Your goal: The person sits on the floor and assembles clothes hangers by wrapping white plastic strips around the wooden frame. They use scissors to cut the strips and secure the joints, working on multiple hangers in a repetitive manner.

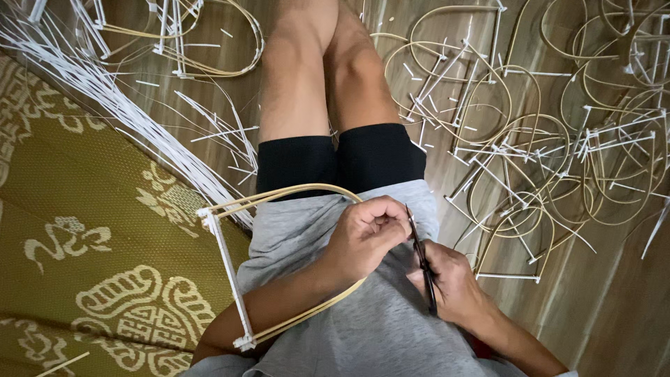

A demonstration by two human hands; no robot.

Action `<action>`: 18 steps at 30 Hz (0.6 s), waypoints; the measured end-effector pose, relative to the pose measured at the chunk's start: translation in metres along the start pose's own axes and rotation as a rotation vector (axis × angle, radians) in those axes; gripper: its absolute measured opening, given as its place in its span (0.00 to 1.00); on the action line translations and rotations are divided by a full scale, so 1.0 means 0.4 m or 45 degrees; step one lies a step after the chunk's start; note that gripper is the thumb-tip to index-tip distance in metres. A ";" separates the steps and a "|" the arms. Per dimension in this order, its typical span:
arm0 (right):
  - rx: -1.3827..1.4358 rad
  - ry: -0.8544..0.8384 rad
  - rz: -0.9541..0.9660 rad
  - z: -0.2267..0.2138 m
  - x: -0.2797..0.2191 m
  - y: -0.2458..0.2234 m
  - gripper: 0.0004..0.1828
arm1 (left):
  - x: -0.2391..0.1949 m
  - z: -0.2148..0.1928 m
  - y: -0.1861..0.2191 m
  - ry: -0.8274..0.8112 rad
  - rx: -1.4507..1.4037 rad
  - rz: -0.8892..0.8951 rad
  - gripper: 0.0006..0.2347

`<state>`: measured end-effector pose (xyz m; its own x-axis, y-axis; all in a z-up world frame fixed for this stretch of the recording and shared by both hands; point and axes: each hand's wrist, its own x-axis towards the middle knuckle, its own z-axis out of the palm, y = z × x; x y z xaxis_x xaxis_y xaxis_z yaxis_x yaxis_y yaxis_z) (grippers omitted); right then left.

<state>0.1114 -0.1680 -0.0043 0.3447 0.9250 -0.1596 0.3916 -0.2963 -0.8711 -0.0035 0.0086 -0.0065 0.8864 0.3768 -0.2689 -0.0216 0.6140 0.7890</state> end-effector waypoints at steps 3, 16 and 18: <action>-0.034 -0.051 -0.007 0.000 -0.006 0.016 0.13 | -0.004 -0.005 -0.002 -0.004 0.034 -0.037 0.02; 0.361 0.059 0.008 -0.023 -0.022 0.148 0.22 | -0.017 -0.023 0.070 0.246 1.117 0.425 0.17; 0.152 0.179 0.461 -0.029 -0.013 0.223 0.25 | -0.023 -0.060 0.068 0.390 1.541 0.669 0.17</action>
<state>0.1544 -0.2021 -0.0755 0.5587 0.7222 -0.4079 0.1248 -0.5594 -0.8195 -0.0233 0.0384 0.0043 0.7582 0.6116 0.2260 0.2347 -0.5794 0.7805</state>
